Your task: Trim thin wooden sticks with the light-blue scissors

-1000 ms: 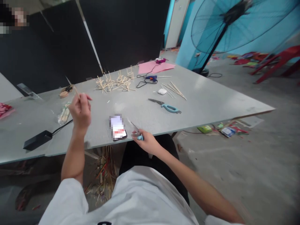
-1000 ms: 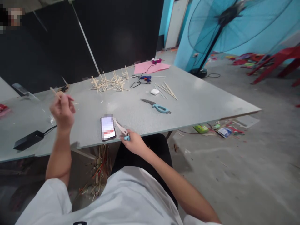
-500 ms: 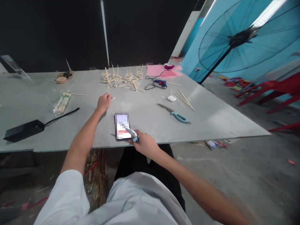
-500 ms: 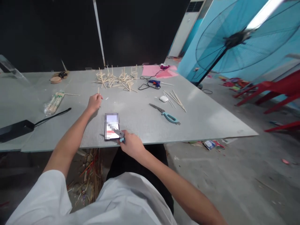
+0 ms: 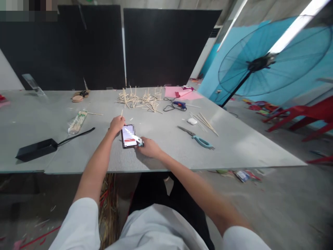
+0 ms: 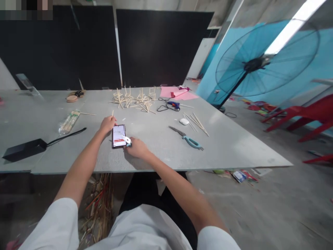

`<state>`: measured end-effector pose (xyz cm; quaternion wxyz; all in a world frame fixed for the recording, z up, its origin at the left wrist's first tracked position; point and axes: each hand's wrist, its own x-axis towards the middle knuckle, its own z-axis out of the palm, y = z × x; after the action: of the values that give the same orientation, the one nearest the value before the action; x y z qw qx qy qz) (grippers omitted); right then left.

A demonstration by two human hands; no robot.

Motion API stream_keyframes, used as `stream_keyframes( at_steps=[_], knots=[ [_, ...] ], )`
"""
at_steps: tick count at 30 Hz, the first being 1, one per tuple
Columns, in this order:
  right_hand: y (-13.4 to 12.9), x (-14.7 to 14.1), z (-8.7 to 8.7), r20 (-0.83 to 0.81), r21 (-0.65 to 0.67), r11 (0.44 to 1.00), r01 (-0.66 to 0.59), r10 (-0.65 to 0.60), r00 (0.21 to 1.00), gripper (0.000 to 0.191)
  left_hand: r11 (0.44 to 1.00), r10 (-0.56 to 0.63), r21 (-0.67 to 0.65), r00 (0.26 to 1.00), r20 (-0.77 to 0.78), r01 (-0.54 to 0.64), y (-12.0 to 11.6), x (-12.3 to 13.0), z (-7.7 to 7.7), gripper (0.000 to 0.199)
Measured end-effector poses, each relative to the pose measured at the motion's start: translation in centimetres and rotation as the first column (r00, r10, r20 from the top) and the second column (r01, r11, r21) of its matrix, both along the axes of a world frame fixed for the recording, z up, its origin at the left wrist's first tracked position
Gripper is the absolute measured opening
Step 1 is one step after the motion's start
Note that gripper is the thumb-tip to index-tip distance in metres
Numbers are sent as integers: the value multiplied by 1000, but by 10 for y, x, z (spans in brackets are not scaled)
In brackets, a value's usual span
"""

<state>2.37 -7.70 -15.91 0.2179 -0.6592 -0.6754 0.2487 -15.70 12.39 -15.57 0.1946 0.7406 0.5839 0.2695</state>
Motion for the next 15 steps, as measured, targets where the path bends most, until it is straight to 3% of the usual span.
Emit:
stream_keyframes(
  at_steps=[6, 15],
  knots=[
    [23, 9, -7, -205, -113, 993, -27, 3, 979, 43, 999, 30, -24, 1000, -6, -30, 1, -7, -2, 39],
    [22, 1, -6, -203, -149, 987, 58, -88, 975, 46, 999, 50, -22, 999, 4, -50, 1, -7, -3, 38]
  ],
)
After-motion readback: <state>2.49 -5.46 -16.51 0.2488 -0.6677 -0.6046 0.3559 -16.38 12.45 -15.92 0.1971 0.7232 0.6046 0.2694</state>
